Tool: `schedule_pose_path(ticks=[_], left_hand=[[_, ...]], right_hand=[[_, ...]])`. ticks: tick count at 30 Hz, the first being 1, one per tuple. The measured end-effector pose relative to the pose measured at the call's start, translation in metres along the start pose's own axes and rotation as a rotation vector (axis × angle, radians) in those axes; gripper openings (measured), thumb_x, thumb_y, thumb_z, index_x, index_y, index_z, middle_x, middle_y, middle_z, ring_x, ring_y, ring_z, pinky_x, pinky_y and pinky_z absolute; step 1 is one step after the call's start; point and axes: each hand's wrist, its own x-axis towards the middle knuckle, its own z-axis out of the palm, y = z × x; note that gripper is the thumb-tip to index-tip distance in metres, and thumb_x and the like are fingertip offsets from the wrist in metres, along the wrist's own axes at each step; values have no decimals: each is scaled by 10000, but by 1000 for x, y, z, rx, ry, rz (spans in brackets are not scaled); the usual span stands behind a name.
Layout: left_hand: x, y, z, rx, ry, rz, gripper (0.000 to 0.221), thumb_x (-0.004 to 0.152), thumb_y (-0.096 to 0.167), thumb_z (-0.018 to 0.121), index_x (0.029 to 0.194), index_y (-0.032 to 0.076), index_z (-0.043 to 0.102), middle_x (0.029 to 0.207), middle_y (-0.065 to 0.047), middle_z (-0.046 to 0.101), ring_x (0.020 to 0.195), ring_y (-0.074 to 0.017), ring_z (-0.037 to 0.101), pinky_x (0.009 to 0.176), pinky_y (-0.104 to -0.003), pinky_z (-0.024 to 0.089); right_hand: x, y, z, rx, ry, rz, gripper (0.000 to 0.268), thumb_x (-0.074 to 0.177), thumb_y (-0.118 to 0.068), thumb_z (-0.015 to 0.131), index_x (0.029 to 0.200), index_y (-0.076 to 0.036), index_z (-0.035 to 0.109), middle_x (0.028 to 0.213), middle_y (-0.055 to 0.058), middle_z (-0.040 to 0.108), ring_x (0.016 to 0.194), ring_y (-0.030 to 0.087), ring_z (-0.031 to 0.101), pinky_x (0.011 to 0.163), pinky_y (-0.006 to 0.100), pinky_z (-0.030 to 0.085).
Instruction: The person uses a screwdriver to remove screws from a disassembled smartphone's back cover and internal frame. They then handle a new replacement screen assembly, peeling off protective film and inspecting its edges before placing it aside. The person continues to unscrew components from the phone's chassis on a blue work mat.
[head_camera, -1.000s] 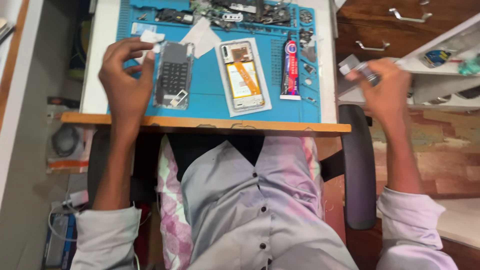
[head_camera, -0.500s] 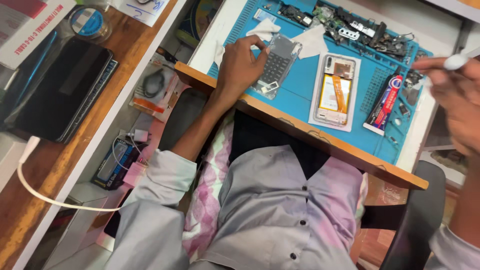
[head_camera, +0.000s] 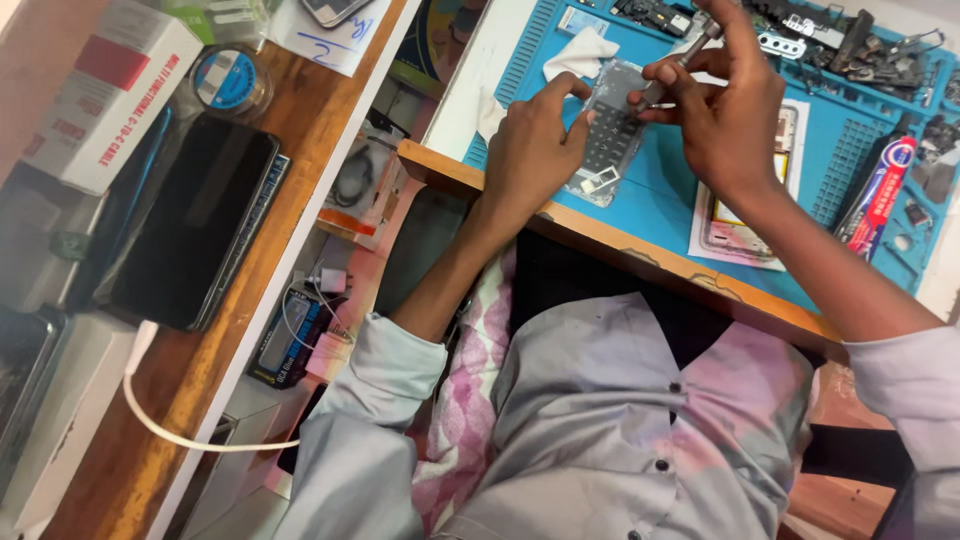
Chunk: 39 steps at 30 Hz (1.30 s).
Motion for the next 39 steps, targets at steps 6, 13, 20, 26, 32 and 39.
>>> schedule_pose_path(ticks=[6, 13, 20, 26, 32, 39], left_hand=[[-2, -7, 5, 11, -12, 14, 177, 976, 182, 630, 1135, 104, 637, 663, -119, 689, 566, -308, 691, 536, -477, 487], [-2, -8, 5, 11, 6, 63, 198, 939, 109, 613, 1135, 112, 639, 692, -126, 708, 621, -325, 707, 573, -479, 508], [-2, 1, 0, -68, -14, 28, 199, 947, 78, 591, 1119, 110, 685, 518, -72, 573, 445, -195, 596, 479, -401, 417], [-2, 1, -2, -117, 19, 58, 184, 951, 57, 601, 1089, 92, 718, 486, -18, 444, 420, -111, 470, 452, -351, 332], [0, -4, 3, -168, 88, 147, 155, 976, 92, 638, 1120, 75, 691, 658, -44, 577, 524, -126, 558, 521, -338, 415], [2, -13, 10, -216, 50, 228, 234, 1036, 246, 703, 1207, 86, 716, 1045, -81, 695, 805, -148, 689, 686, -294, 572]], right_hand=[[-11, 36, 3, 163, 25, 77, 475, 1259, -19, 556, 1629, -62, 262, 1160, 199, 740, 1008, 276, 806, 831, 333, 702], [-11, 29, 5, 188, -12, 30, 524, 1243, -12, 540, 1634, -68, 197, 1249, 216, 712, 1082, 287, 789, 913, 356, 682], [-10, 38, -6, 232, -84, 73, 569, 1226, 11, 564, 1657, -95, 207, 1215, 217, 702, 1097, 288, 789, 914, 353, 664], [-7, 32, -6, 196, -142, 120, 620, 1188, -5, 595, 1685, -99, 237, 1211, 226, 665, 1159, 304, 765, 929, 373, 653], [-4, 33, -12, 217, -122, 121, 535, 1195, -13, 579, 1635, -67, 279, 1262, 221, 692, 1144, 300, 771, 945, 373, 653], [-5, 40, -18, 305, -88, 136, 451, 1239, -93, 620, 1585, -40, 336, 1225, 186, 709, 1150, 268, 766, 981, 363, 647]])
